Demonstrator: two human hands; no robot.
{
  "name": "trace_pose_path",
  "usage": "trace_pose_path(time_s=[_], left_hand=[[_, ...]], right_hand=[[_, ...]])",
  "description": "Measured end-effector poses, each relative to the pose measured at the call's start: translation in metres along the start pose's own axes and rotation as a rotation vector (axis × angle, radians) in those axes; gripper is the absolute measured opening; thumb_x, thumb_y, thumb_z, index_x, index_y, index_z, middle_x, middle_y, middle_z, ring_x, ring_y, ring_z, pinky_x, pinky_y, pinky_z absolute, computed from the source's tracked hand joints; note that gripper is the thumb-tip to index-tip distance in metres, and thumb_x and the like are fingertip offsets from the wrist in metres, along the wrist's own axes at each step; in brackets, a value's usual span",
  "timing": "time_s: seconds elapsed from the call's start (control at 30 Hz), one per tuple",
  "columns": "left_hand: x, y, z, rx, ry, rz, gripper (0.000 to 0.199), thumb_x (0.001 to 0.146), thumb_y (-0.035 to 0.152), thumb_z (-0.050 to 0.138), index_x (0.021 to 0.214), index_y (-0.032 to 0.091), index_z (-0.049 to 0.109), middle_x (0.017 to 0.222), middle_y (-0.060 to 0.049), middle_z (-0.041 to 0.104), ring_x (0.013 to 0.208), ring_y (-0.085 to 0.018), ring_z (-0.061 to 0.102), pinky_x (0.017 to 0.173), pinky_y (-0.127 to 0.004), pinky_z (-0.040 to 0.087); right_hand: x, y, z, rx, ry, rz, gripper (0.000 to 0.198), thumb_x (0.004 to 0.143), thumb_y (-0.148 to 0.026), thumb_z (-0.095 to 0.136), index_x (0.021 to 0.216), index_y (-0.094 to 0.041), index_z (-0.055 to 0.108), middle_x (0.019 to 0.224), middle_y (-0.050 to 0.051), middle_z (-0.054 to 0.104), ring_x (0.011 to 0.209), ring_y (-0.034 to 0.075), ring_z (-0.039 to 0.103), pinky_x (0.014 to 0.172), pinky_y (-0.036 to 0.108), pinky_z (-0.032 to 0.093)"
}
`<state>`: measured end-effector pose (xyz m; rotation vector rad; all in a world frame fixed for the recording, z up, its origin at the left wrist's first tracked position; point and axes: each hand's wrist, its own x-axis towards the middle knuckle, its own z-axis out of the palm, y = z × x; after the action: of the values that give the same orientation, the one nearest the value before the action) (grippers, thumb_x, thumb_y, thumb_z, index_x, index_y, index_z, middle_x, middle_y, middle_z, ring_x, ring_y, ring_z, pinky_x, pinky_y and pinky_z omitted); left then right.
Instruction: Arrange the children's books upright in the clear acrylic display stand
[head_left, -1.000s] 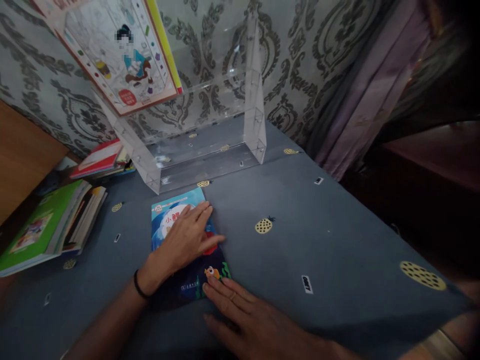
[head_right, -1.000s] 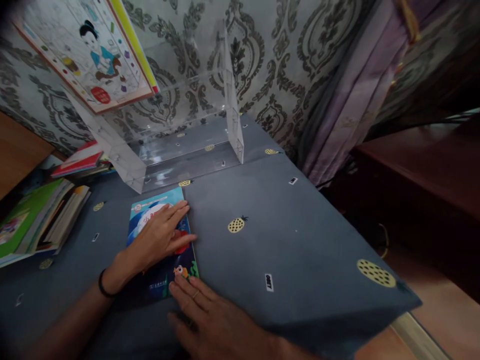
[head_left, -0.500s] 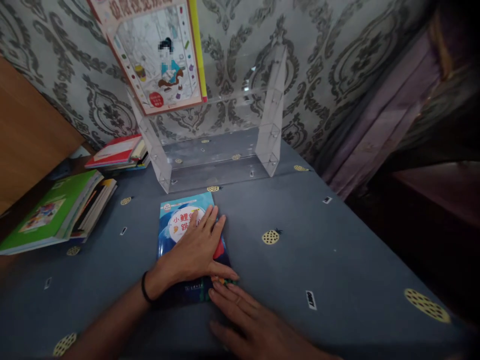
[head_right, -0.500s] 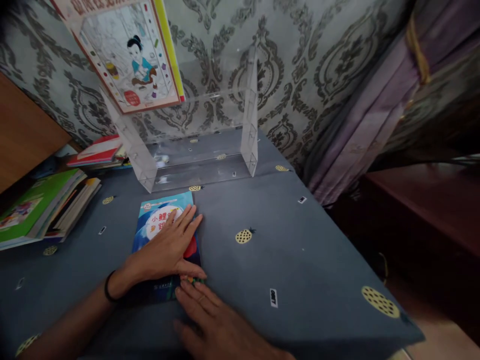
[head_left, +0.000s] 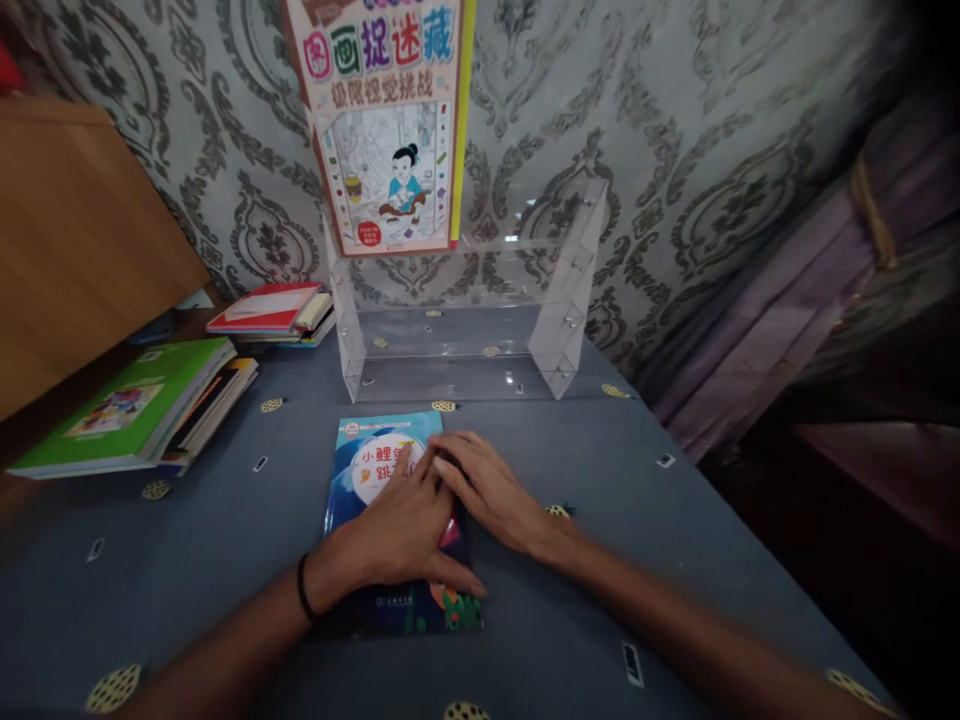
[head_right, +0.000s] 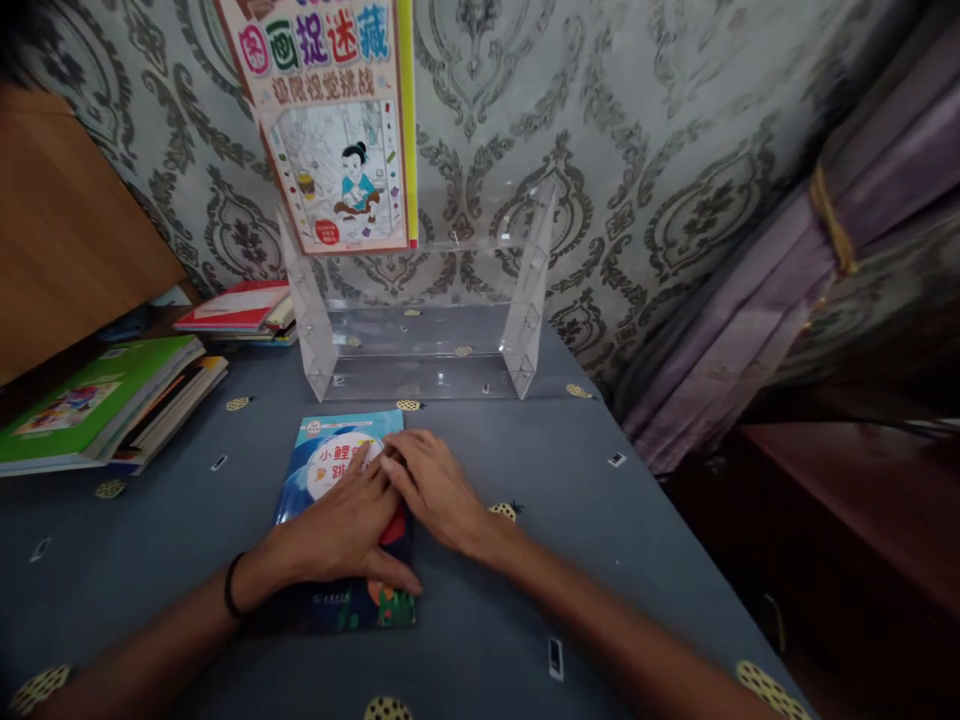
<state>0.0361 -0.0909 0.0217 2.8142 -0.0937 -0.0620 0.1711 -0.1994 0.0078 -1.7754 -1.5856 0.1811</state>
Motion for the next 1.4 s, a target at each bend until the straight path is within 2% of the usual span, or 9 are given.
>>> trace_pose_path(time_s=[0.1,0.23,0.43,0.67,0.77,0.97,1.1,1.27,1.4], left_hand=[[0.0,-0.001,0.002,0.009,0.034,-0.005,0.117,0.074,0.086,0.049,0.157,0.009,0.017,0.162,-0.028,0.022,0.153,-0.043,0.011,0.119,-0.067,0.019],[-0.001,0.0,0.0,-0.031,-0.015,-0.029,0.115,0.077,0.086,0.045,0.157,0.009,0.016,0.164,-0.026,0.015,0.153,-0.042,0.008,0.12,-0.067,0.015],[-0.004,0.0,0.002,-0.013,0.029,-0.04,0.108,0.078,0.085,0.046,0.153,0.01,0.029,0.164,-0.024,0.017,0.153,-0.04,0.007,0.121,-0.064,0.014],[-0.005,-0.001,0.0,-0.002,0.025,-0.026,0.107,0.081,0.084,0.041,0.157,0.01,0.022,0.165,-0.023,0.012,0.154,-0.038,0.008,0.122,-0.062,0.013],[-0.003,-0.002,-0.005,-0.003,0.028,-0.033,0.103,0.084,0.081,0.04,0.156,0.01,0.022,0.165,-0.022,0.017,0.154,-0.036,0.014,0.123,-0.06,0.014],[0.003,-0.012,-0.011,0.065,0.094,-0.127,0.071,0.099,0.062,0.03,0.147,0.011,0.04,0.156,-0.019,0.041,0.148,-0.028,0.035,0.119,-0.049,0.03],[0.007,-0.02,-0.006,0.149,0.134,-0.196,0.073,0.099,0.064,0.029,0.145,0.009,0.042,0.155,-0.02,0.042,0.146,-0.029,0.038,0.118,-0.05,0.032],[0.006,-0.025,-0.004,0.251,0.137,-0.279,0.082,0.095,0.07,0.027,0.146,0.008,0.04,0.156,-0.021,0.04,0.146,-0.032,0.036,0.118,-0.056,0.028],[0.0,-0.028,-0.008,0.319,0.129,-0.357,0.083,0.095,0.07,0.025,0.147,0.008,0.041,0.155,-0.024,0.042,0.145,-0.037,0.037,0.113,-0.064,0.03]], right_hand=[[0.01,0.011,0.006,-0.051,-0.004,0.045,0.033,0.104,-0.032,0.039,0.124,-0.019,0.062,0.112,0.011,0.07,0.107,0.024,0.06,0.096,0.044,0.052],[0.013,0.022,0.011,-0.056,0.043,0.063,0.032,0.103,-0.03,0.039,0.12,-0.02,0.064,0.107,0.009,0.072,0.1,0.024,0.061,0.093,0.042,0.052],[0.021,0.031,0.012,-0.037,0.045,0.058,0.032,0.102,-0.026,0.039,0.123,-0.019,0.062,0.11,0.01,0.071,0.098,0.025,0.06,0.091,0.042,0.052],[0.03,0.038,0.016,-0.028,0.055,0.106,0.032,0.098,-0.023,0.043,0.121,-0.018,0.064,0.102,0.012,0.068,0.095,0.024,0.06,0.089,0.042,0.052],[0.029,0.04,0.017,-0.024,0.057,0.11,0.032,0.098,-0.024,0.042,0.121,-0.018,0.064,0.103,0.011,0.067,0.095,0.024,0.06,0.089,0.041,0.052],[0.027,0.042,0.018,-0.01,0.066,0.116,0.035,0.101,-0.029,0.038,0.127,-0.02,0.06,0.107,0.011,0.068,0.098,0.024,0.061,0.093,0.043,0.051],[0.027,0.043,0.019,-0.002,0.079,0.116,0.034,0.101,-0.03,0.039,0.128,-0.02,0.058,0.114,0.012,0.068,0.106,0.025,0.06,0.097,0.046,0.05],[0.028,0.041,0.018,-0.061,0.053,0.088,0.035,0.1,-0.029,0.041,0.128,-0.019,0.059,0.109,0.012,0.068,0.097,0.026,0.059,0.09,0.045,0.051],[0.028,0.038,0.016,-0.085,0.034,0.098,0.035,0.1,-0.029,0.042,0.128,-0.017,0.059,0.107,0.013,0.067,0.096,0.026,0.059,0.089,0.044,0.051]])
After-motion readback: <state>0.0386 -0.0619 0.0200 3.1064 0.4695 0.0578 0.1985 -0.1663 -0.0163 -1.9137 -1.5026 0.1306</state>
